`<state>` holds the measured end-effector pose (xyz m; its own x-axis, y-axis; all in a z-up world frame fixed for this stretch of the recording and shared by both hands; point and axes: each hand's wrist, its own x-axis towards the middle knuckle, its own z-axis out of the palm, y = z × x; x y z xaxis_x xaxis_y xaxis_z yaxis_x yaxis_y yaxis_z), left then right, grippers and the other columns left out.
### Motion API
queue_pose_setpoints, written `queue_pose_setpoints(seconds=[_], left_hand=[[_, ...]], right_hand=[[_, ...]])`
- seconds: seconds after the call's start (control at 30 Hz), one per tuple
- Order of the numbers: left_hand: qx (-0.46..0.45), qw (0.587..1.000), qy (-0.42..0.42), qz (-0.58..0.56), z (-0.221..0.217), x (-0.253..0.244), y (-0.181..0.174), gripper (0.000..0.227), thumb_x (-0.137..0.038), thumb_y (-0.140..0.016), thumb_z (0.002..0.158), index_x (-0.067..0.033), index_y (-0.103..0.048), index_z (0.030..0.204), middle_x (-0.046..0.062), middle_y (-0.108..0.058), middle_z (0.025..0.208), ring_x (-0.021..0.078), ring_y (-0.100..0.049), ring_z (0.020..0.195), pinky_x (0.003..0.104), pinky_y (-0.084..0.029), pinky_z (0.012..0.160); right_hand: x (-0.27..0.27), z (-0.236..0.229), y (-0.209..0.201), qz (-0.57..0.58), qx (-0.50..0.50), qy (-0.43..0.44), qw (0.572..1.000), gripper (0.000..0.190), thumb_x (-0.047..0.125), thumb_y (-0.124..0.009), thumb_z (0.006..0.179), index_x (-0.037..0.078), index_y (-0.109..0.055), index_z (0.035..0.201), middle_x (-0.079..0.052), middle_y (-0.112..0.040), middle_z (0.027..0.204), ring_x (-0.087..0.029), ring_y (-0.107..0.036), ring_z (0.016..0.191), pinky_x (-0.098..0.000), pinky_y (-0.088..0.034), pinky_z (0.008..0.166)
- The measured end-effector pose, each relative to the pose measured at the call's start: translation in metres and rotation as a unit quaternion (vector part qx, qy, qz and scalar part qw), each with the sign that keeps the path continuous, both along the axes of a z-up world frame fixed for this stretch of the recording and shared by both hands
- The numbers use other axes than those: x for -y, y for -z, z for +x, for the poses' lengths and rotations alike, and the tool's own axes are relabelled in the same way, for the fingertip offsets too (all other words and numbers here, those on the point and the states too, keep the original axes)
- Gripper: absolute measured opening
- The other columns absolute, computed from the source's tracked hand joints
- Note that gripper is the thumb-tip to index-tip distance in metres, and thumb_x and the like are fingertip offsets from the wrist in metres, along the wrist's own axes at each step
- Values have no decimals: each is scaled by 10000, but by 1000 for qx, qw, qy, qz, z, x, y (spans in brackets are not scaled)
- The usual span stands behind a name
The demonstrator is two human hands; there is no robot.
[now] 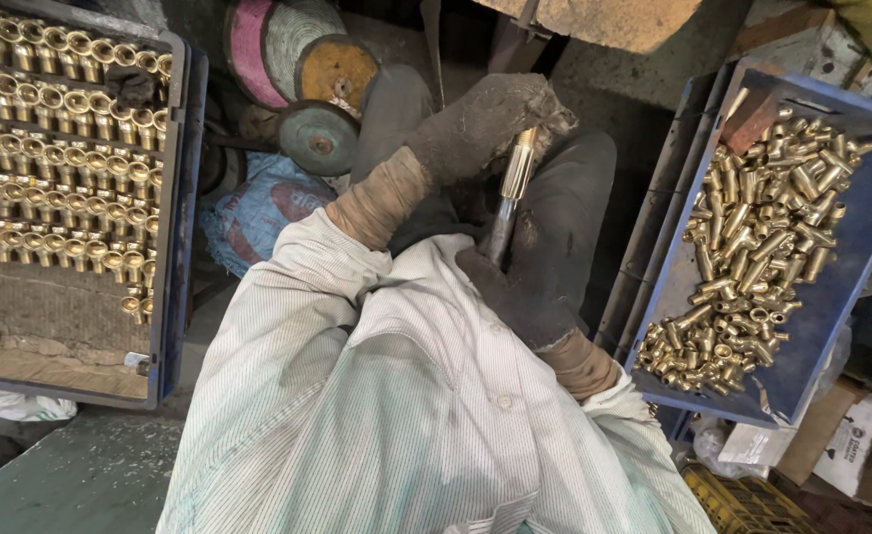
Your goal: The person sits on the floor and uses a handheld rotary tool to polish small brass-colored metal parts. They pick up each part from a blue bin, hold it against the spinning tool, and then place the finished part into a tray. The person repeats this process for multiple parts.
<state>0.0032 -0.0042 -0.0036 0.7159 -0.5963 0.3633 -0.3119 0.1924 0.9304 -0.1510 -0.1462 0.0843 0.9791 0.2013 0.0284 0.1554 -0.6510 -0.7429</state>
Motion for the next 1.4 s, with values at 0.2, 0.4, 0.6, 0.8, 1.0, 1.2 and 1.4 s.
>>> queue_pose_setpoints(seconds=[0.2,0.4,0.6,0.8,1.0,1.2,1.4], left_hand=[[309,939,-141,56,-1,1,5,245,-91,-605,1049,24,-600,1265,166,-652,1185,323,-655,1125,412,-563,995],[254,962,-96,27,1,2,19,197,12,-653,1018,5,-625,1213,156,-658,1122,309,-674,1064,401,-596,943],[-215,964,-13,-153,12,16,102,169,-152,-534,1081,-14,-630,1093,138,-693,1032,242,-686,930,341,-570,778],[-319,931,-170,-59,30,30,179,287,-268,-499,1113,-51,-644,993,87,-699,894,178,-682,767,350,-561,663],[-406,862,-263,152,17,28,191,391,-339,-446,1077,-14,-638,974,172,-634,798,277,-642,682,413,-521,654],[-176,907,-344,166,5,40,256,398,-283,-433,1066,20,-589,1270,265,-621,1252,371,-579,1185,426,-458,987],[-289,878,-292,246,-1,43,266,391,-260,-393,1090,-25,-592,1331,251,-603,1349,401,-552,1261,423,-437,1066]], right_hand=[[0,0,-2,-46,34,8,998,294,242,-893,781,51,-705,904,-64,-666,778,-222,-648,670,-380,-521,634],[3,-2,11,29,14,20,999,306,200,-867,821,34,-663,978,-76,-649,802,-209,-627,659,-353,-498,609],[0,11,8,65,-16,71,995,271,119,-736,939,-5,-646,1162,-132,-637,879,-248,-638,757,-362,-516,695],[17,77,29,-189,234,25,953,260,129,-777,807,52,-731,1051,-182,-604,859,-381,-607,822,-439,-481,733],[58,119,120,42,6,15,999,154,151,-707,949,29,-732,1039,-108,-676,885,-208,-638,773,-322,-507,694],[88,118,218,310,-276,156,896,143,141,-673,985,8,-714,1017,-29,-627,755,-120,-550,649,-269,-433,579],[108,116,253,466,-311,144,816,66,61,-648,1022,21,-671,975,-38,-608,779,-142,-571,662,-286,-452,586]])
